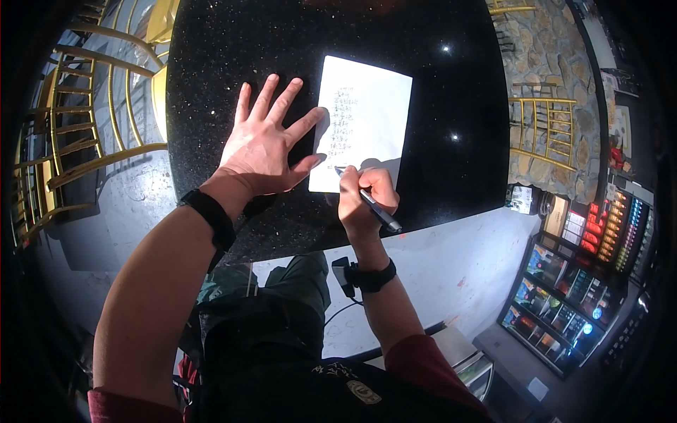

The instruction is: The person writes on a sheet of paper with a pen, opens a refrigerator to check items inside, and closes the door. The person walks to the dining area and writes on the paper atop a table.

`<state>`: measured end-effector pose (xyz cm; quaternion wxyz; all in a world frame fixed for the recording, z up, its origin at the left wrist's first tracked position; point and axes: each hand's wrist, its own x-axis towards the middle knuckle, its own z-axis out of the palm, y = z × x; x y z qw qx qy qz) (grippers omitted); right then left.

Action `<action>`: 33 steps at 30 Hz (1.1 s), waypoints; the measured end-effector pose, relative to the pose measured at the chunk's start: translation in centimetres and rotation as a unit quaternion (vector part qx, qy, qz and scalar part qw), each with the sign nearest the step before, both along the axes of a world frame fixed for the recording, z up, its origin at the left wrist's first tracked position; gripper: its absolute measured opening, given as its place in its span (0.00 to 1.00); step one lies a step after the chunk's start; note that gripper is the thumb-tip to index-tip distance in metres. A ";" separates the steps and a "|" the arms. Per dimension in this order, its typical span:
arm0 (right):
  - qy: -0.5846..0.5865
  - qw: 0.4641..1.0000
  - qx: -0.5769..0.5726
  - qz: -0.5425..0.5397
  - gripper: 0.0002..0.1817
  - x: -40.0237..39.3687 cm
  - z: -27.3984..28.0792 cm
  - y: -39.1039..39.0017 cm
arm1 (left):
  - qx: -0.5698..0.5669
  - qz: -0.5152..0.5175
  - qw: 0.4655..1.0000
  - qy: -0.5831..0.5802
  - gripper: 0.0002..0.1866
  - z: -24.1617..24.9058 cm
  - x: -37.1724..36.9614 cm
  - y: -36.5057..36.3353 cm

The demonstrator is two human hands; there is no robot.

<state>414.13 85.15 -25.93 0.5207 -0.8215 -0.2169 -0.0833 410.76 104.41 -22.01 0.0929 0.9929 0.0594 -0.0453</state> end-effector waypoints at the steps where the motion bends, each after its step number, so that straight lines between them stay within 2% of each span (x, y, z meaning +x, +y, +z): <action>1: 0.000 1.000 0.000 0.000 0.13 0.0 -0.1 0.0 | 0.001 0.001 1.000 0.001 0.37 0.0 0.0 0.0; 21: -0.026 0.999 0.025 -0.017 0.13 0.2 -0.7 -0.3 | -0.014 -0.003 1.000 -0.012 0.36 -0.3 -0.1 0.0; 23: 0.059 0.993 0.078 -0.062 0.12 0.5 0.1 -0.2 | -0.013 -0.001 1.000 -0.013 0.37 0.0 0.0 0.2; 24: 0.155 0.974 0.147 -0.077 0.14 0.9 0.5 -0.1 | -0.014 -0.002 1.000 -0.008 0.37 0.1 0.0 0.1; 25: 0.175 0.979 0.099 -0.036 0.12 1.5 1.0 -0.9 | -0.016 -0.003 1.000 -0.002 0.37 0.2 0.0 0.1; 27: 0.140 0.987 0.081 -0.020 0.13 1.7 0.9 -1.1 | -0.013 -0.003 1.000 -0.008 0.36 -0.1 -0.1 0.1; 29: 0.047 0.997 0.053 -0.024 0.14 1.2 0.1 -0.8 | -0.007 -0.004 1.000 -0.018 0.35 -0.3 0.1 0.0; 33: 0.074 0.995 0.055 -0.044 0.14 0.4 0.4 -0.7 | -0.001 -0.003 1.000 -0.018 0.34 -0.4 -0.2 0.1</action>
